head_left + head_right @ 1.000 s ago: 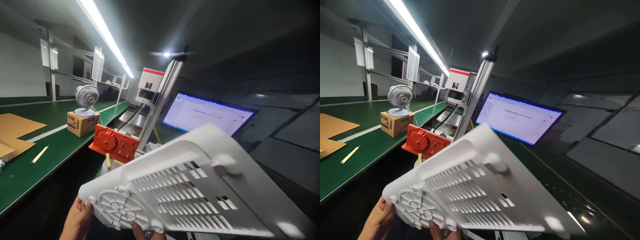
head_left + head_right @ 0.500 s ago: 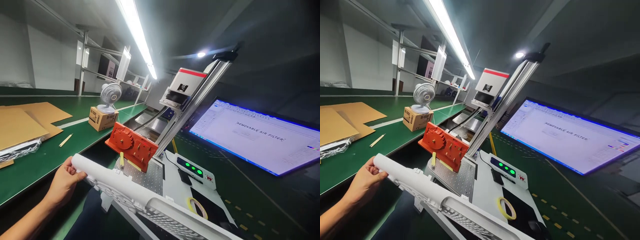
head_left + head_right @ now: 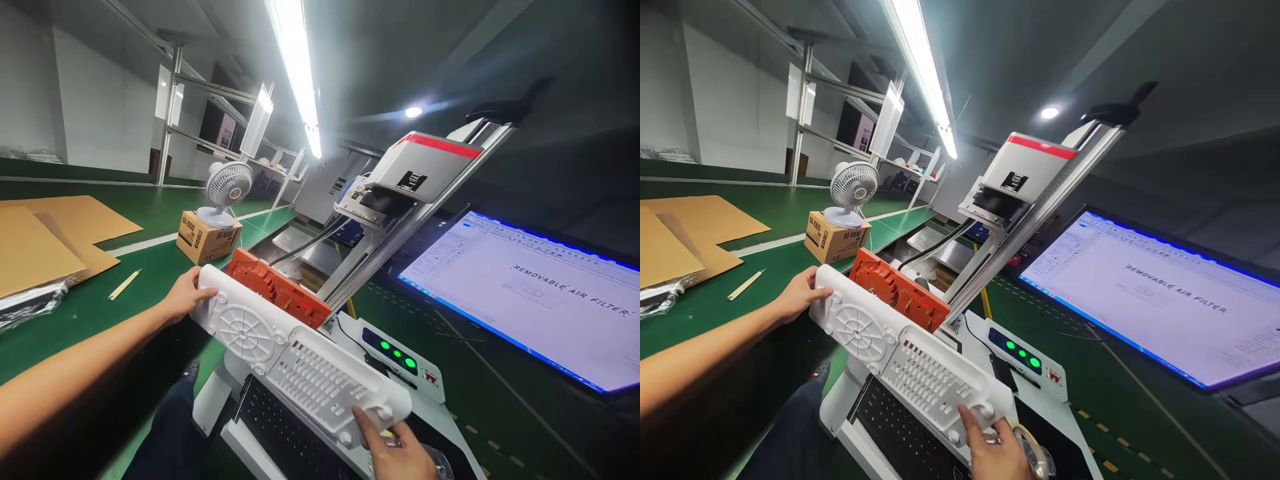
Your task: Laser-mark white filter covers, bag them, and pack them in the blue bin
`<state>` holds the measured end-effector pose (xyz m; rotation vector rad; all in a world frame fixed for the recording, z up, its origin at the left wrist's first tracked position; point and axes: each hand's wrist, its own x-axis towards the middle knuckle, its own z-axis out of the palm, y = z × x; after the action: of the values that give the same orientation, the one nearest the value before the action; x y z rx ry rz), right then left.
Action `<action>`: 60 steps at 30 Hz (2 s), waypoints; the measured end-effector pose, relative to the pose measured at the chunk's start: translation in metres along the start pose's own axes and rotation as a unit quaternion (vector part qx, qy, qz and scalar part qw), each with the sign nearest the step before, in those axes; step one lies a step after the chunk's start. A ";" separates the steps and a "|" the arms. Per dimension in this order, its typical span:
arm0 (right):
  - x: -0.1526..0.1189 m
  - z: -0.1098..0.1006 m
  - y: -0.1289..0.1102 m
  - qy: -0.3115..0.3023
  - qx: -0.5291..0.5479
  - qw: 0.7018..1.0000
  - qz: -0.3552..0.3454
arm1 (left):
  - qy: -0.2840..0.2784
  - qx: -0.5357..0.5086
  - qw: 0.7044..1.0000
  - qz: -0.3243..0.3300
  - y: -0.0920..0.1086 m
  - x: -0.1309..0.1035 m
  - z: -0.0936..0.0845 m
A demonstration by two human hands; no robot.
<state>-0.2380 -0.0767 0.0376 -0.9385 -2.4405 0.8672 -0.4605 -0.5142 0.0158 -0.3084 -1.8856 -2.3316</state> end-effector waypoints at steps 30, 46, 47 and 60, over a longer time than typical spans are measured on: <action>0.091 0.082 -0.070 -0.054 -0.055 0.997 0.018 | 0.006 0.087 0.996 0.035 -0.054 0.158 0.011; 0.112 0.101 -0.052 -0.062 -0.040 0.997 0.016 | -0.011 0.076 0.996 0.043 -0.064 0.173 0.019; 0.113 0.102 -0.052 -0.062 -0.041 0.997 0.016 | -0.013 0.077 0.996 0.043 -0.066 0.174 0.019; 0.124 0.105 -0.046 -0.053 -0.014 0.998 -0.011 | -0.014 0.137 0.988 0.066 -0.068 0.172 0.014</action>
<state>-0.4037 -0.0601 0.0070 -0.8937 -2.5542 0.8996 -0.6416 -0.4807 -0.0048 -0.4220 -2.0947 -1.9647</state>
